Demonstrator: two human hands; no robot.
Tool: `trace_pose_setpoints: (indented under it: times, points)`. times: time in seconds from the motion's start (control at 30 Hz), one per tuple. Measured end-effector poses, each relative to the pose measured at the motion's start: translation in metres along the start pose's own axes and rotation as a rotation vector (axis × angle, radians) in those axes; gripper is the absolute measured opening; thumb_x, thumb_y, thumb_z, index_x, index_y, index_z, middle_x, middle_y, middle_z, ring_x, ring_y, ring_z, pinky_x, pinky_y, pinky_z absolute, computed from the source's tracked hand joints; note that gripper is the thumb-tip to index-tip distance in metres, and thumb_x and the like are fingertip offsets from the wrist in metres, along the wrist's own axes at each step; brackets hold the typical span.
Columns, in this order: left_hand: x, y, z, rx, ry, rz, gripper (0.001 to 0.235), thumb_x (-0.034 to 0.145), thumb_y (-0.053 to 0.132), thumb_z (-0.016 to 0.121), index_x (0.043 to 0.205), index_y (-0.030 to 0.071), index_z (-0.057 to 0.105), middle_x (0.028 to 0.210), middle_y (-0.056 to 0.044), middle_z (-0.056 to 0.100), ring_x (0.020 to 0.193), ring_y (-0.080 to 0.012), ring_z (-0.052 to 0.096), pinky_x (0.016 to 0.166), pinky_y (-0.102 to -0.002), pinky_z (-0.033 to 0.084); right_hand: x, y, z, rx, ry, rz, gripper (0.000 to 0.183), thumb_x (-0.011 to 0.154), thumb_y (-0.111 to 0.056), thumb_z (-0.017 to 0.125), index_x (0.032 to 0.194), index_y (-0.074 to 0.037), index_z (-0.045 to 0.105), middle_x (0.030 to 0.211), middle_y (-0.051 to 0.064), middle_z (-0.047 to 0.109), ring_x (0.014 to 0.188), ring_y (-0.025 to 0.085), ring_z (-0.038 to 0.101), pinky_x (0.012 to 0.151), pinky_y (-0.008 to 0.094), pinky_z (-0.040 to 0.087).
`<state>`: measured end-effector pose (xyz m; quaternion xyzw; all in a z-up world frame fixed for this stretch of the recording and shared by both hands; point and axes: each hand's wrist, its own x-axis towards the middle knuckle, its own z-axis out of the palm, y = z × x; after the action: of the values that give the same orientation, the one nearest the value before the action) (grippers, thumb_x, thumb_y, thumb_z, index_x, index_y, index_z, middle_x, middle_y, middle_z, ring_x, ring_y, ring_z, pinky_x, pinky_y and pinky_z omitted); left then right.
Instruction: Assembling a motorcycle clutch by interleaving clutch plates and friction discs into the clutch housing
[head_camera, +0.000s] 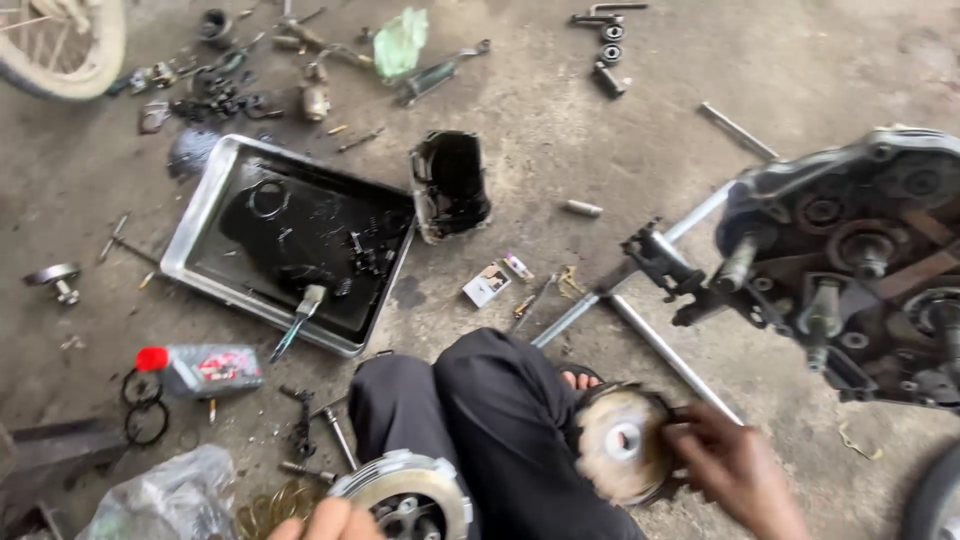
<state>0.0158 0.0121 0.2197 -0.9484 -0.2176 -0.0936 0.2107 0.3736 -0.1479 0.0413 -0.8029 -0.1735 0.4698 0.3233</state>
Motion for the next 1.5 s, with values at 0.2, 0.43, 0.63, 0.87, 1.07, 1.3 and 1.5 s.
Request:
trace_pose_setpoints:
  times: [0.2, 0.43, 0.63, 0.87, 1.07, 1.3, 1.5]
  points:
    - [0.001, -0.014, -0.026, -0.003, 0.060, -0.019, 0.041, 0.096, 0.001, 0.032, 0.059, 0.017, 0.042, 0.058, -0.001, 0.038, 0.054, -0.0176, 0.039, 0.045, -0.032, 0.024, -0.066, -0.121, 0.123, -0.324, -0.293, -0.528, 0.009, 0.095, -0.031, 0.065, 0.094, -0.023, 0.070, 0.061, 0.001, 0.066, 0.053, 0.015, 0.059, 0.057, 0.033, 0.047]
    - [-0.060, 0.000, 0.018, -0.219, 0.093, -0.151, 0.025, 0.090, -0.008, 0.051, 0.072, 0.006, 0.061, 0.069, -0.004, 0.053, 0.067, -0.0157, 0.052, 0.042, -0.022, 0.044, -0.058, -0.107, 0.149, -0.657, -0.118, -0.556, 0.043, 0.092, -0.048, 0.063, 0.132, -0.035, 0.056, 0.086, -0.005, 0.074, 0.063, 0.021, 0.072, 0.067, 0.040, 0.057]
    - [-0.037, -0.001, 0.032, -0.288, 0.187, -0.189, 0.026, 0.092, -0.005, 0.048, 0.072, 0.007, 0.059, 0.067, -0.001, 0.050, 0.061, -0.0135, 0.046, 0.041, -0.022, 0.037, -0.084, -0.048, 0.153, -0.409, 0.322, -1.011, 0.049, 0.076, -0.051, 0.081, 0.120, -0.030, 0.072, 0.091, -0.011, 0.068, 0.068, 0.003, 0.063, 0.056, 0.020, 0.054]
    - [0.000, 0.015, 0.043, -0.141, 0.163, -0.245, 0.029, 0.095, -0.006, 0.041, 0.075, 0.004, 0.059, 0.068, -0.002, 0.044, 0.061, -0.0163, 0.043, 0.041, -0.026, 0.034, -0.094, -0.083, 0.173, -0.540, 0.410, -1.111, 0.036, 0.083, -0.038, 0.081, 0.118, -0.033, 0.075, 0.091, -0.010, 0.065, 0.069, 0.010, 0.062, 0.047, 0.031, 0.048]
    - [-0.017, 0.050, 0.062, -0.177, 0.124, -0.535, 0.024, 0.092, 0.008, 0.049, 0.074, 0.011, 0.065, 0.064, 0.001, 0.050, 0.055, -0.0169, 0.045, 0.040, -0.028, 0.038, -0.066, -0.076, 0.178, -0.573, 0.422, -1.349, 0.025, 0.091, -0.029, 0.076, 0.113, -0.021, 0.071, 0.095, -0.004, 0.066, 0.063, 0.016, 0.057, 0.048, 0.027, 0.048]
    - [-0.031, 0.058, 0.081, -0.053, 0.094, -0.497, 0.026, 0.089, 0.018, 0.045, 0.076, 0.013, 0.067, 0.062, 0.002, 0.052, 0.052, -0.0183, 0.048, 0.040, -0.030, 0.037, -0.069, -0.105, 0.179, -0.504, 0.413, -1.365, 0.005, 0.093, -0.013, 0.070, 0.098, -0.013, 0.071, 0.086, -0.003, 0.061, 0.061, 0.014, 0.054, 0.047, 0.026, 0.045]
    - [-0.013, 0.047, 0.077, -0.036, 0.123, -0.453, 0.025, 0.091, 0.013, 0.047, 0.072, 0.014, 0.063, 0.062, 0.004, 0.049, 0.051, -0.0151, 0.042, 0.036, -0.027, 0.030, -0.061, -0.084, 0.184, -0.517, 0.435, -1.315, 0.010, 0.092, -0.026, 0.072, 0.098, -0.019, 0.071, 0.082, -0.007, 0.062, 0.060, 0.012, 0.056, 0.042, 0.026, 0.042]
